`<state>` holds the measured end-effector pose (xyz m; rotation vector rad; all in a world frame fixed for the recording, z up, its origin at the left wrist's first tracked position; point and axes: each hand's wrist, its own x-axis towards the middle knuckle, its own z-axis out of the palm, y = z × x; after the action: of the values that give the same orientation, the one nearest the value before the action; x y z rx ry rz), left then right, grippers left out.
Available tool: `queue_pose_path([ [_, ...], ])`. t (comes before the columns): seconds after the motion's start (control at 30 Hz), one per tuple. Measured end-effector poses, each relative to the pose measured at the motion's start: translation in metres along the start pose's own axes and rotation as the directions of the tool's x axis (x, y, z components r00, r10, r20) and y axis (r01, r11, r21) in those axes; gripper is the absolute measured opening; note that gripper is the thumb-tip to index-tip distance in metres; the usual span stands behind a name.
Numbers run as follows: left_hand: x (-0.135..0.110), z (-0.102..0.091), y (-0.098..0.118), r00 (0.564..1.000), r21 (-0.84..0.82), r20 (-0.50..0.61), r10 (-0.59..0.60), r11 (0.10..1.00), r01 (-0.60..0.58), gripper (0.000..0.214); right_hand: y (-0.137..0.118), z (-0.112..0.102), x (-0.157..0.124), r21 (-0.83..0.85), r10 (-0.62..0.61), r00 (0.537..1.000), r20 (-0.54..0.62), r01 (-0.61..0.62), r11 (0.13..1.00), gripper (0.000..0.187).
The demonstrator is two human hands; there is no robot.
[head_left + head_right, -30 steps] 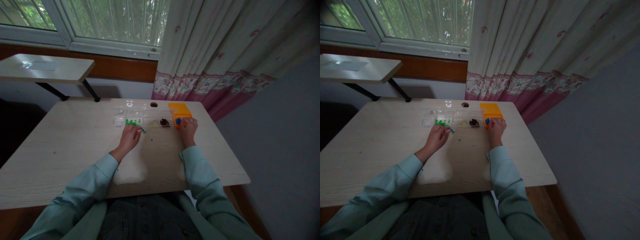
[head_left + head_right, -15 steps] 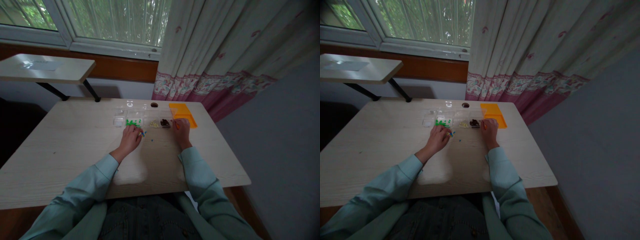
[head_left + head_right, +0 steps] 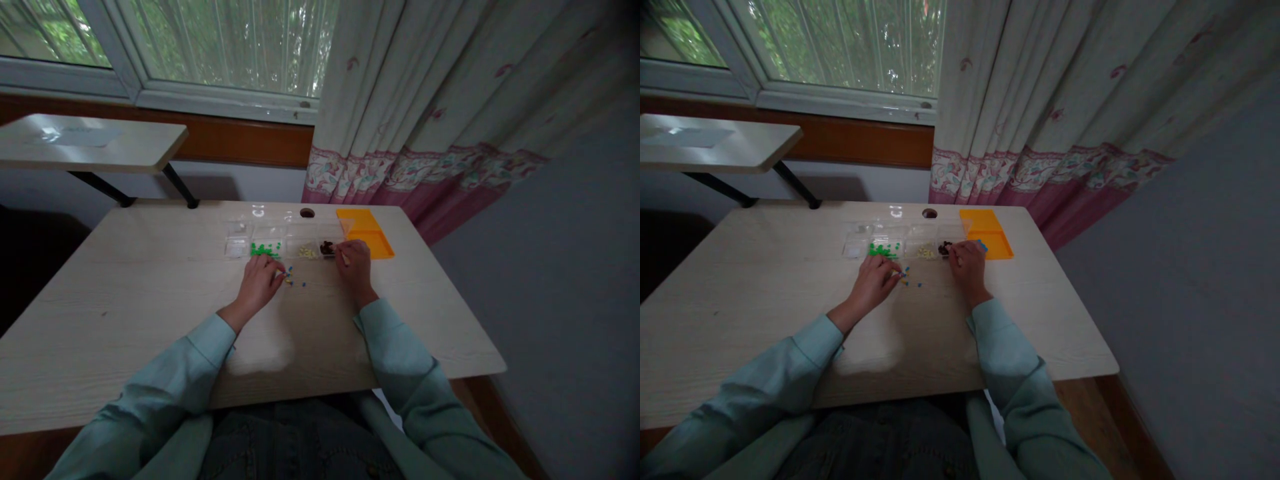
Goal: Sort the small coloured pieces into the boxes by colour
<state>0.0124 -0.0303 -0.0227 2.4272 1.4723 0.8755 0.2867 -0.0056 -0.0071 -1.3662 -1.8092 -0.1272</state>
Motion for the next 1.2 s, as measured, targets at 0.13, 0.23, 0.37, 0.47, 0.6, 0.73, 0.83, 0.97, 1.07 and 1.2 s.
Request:
queue_pose_path([
  [0.13,0.0,0.0,0.001,1.0,0.007,-0.019,0.019,1.0,-0.019,0.009,-0.024,0.005,-0.007,0.076,-0.089,0.995,0.048,0.085,0.993,0.023],
  [0.23,0.0,-0.002,0.003,1.0,0.019,-0.014,0.02,1.0,-0.02,0.011,-0.042,0.009,-0.013,0.113,-0.15,0.984,0.1,0.139,0.984,0.02],
  [0.37,0.0,-0.003,0.005,1.0,0.014,-0.007,0.009,1.0,-0.009,0.014,-0.055,0.011,-0.019,0.152,-0.203,0.962,0.183,0.176,0.973,0.018],
  [0.47,0.0,-0.004,0.005,1.0,0.01,-0.007,0.009,1.0,-0.009,0.016,-0.054,0.011,-0.02,0.172,-0.21,0.954,0.213,0.175,0.969,0.017],
  [0.6,0.0,-0.005,0.006,1.0,0.0,-0.011,0.021,1.0,-0.021,0.022,-0.049,0.01,-0.019,0.176,-0.179,0.965,0.193,0.146,0.974,0.017],
  [0.73,0.0,-0.007,0.007,0.998,-0.02,-0.036,0.05,0.999,-0.05,0.024,-0.047,0.008,-0.018,0.182,-0.189,0.965,0.184,0.156,0.971,0.015],
  [0.83,-0.001,-0.009,0.006,0.997,-0.051,-0.056,0.044,0.998,-0.047,0.024,-0.047,0.007,-0.018,0.185,-0.182,0.961,0.209,0.144,0.972,0.016],
  [0.97,-0.005,-0.015,0.005,0.998,-0.076,-0.033,0.052,0.996,-0.054,0.019,-0.047,0.006,-0.018,0.2,-0.162,0.965,0.206,0.121,0.972,0.019],
  [1.07,-0.007,-0.022,0.004,0.995,-0.071,0.036,0.094,0.993,-0.091,0.014,-0.046,0.006,-0.018,0.212,-0.15,0.969,0.194,0.108,0.971,0.019],
  [1.2,-0.007,-0.027,0.002,0.986,-0.024,0.129,0.109,0.994,-0.107,0.023,-0.045,0.007,-0.019,0.213,-0.135,0.969,0.208,0.09,0.973,0.017],
])
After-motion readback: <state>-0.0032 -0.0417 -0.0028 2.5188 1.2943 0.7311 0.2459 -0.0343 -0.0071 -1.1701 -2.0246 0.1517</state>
